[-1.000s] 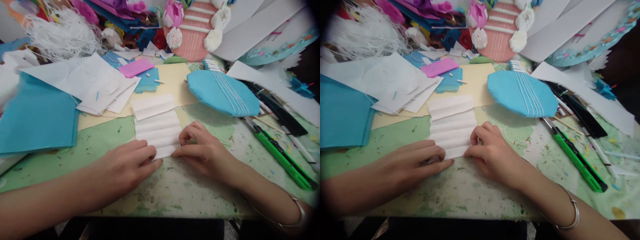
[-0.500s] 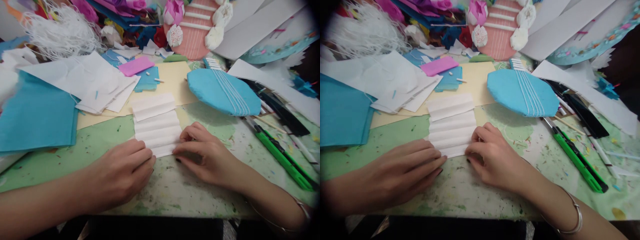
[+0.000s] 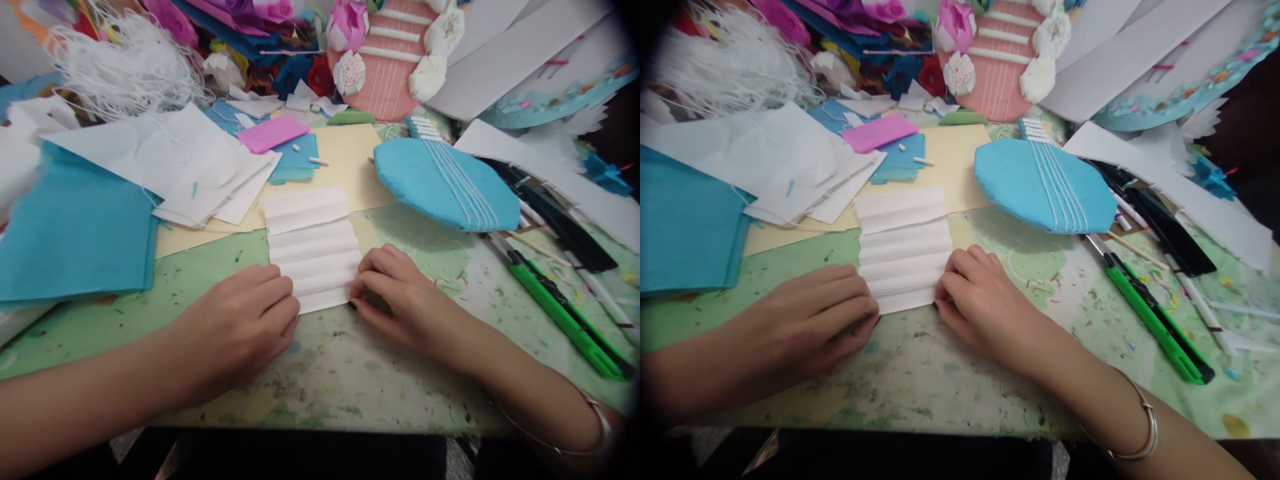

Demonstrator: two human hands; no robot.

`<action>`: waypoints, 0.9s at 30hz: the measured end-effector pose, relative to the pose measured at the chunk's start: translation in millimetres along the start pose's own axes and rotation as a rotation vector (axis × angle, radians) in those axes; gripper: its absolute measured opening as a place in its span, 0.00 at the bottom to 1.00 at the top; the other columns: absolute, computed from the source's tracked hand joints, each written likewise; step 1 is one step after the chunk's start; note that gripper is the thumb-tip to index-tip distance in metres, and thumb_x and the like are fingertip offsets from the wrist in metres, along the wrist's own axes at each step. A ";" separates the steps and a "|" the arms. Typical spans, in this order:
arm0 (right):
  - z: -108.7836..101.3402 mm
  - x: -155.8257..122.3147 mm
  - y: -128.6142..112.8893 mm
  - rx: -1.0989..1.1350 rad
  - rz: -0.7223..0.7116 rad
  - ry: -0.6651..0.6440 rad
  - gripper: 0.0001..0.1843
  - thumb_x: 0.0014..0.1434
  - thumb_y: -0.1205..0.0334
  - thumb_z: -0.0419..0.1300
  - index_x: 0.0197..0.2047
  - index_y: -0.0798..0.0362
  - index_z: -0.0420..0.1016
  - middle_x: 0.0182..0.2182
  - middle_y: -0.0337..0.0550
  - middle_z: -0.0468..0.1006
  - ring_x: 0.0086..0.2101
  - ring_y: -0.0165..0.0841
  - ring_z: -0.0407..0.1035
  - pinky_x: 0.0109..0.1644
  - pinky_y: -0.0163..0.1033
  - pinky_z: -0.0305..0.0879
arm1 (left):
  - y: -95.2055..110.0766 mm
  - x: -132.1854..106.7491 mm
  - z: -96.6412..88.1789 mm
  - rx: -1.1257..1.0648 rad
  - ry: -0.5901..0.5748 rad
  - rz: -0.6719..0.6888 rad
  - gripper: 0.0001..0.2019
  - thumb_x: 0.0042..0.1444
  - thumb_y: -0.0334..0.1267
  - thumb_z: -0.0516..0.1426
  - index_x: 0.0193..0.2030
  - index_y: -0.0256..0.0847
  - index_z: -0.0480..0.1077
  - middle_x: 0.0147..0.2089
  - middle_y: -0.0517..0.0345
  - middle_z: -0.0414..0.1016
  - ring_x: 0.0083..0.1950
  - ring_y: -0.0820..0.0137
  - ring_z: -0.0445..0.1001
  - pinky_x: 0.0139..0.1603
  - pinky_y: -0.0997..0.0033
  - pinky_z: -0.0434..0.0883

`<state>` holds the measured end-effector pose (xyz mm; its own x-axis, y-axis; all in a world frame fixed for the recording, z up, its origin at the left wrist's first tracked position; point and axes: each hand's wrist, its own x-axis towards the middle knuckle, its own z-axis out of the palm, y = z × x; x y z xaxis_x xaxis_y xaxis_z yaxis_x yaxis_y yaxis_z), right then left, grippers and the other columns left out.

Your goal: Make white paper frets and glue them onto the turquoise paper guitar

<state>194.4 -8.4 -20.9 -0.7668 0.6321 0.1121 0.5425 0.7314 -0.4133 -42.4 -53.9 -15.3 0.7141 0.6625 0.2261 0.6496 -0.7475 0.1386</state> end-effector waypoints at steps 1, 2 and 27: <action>-0.3 0.0 0.0 0.017 0.015 -0.007 0.06 0.60 0.68 0.53 0.35 0.54 0.71 0.34 0.47 0.68 0.38 0.37 0.60 0.41 0.43 0.60 | -0.4 1.2 0.2 -0.010 -0.015 -0.035 0.13 0.59 0.28 0.48 0.25 0.37 0.67 0.25 0.56 0.65 0.28 0.69 0.63 0.29 0.66 0.63; -0.7 -0.1 -0.1 0.035 0.032 -0.014 0.06 0.59 0.69 0.53 0.34 0.54 0.71 0.34 0.46 0.68 0.38 0.37 0.60 0.41 0.43 0.60 | -1.0 2.3 0.0 -0.040 -0.038 -0.072 0.12 0.59 0.28 0.48 0.25 0.36 0.66 0.26 0.56 0.65 0.28 0.69 0.63 0.28 0.67 0.63; -0.3 3.5 10.5 0.169 0.012 0.071 0.06 0.57 0.71 0.58 0.32 0.54 0.75 0.29 0.43 0.70 0.35 0.35 0.59 0.39 0.40 0.58 | -14.5 1.5 1.7 -0.254 0.007 -0.120 0.12 0.61 0.32 0.51 0.37 0.45 0.76 0.31 0.57 0.72 0.36 0.69 0.67 0.38 0.69 0.65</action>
<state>197.5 1.5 -24.6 -0.7310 0.6616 0.1669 0.4817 0.6736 -0.5606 -50.3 -41.9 -18.6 0.6338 0.7472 0.1999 0.6426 -0.6525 0.4016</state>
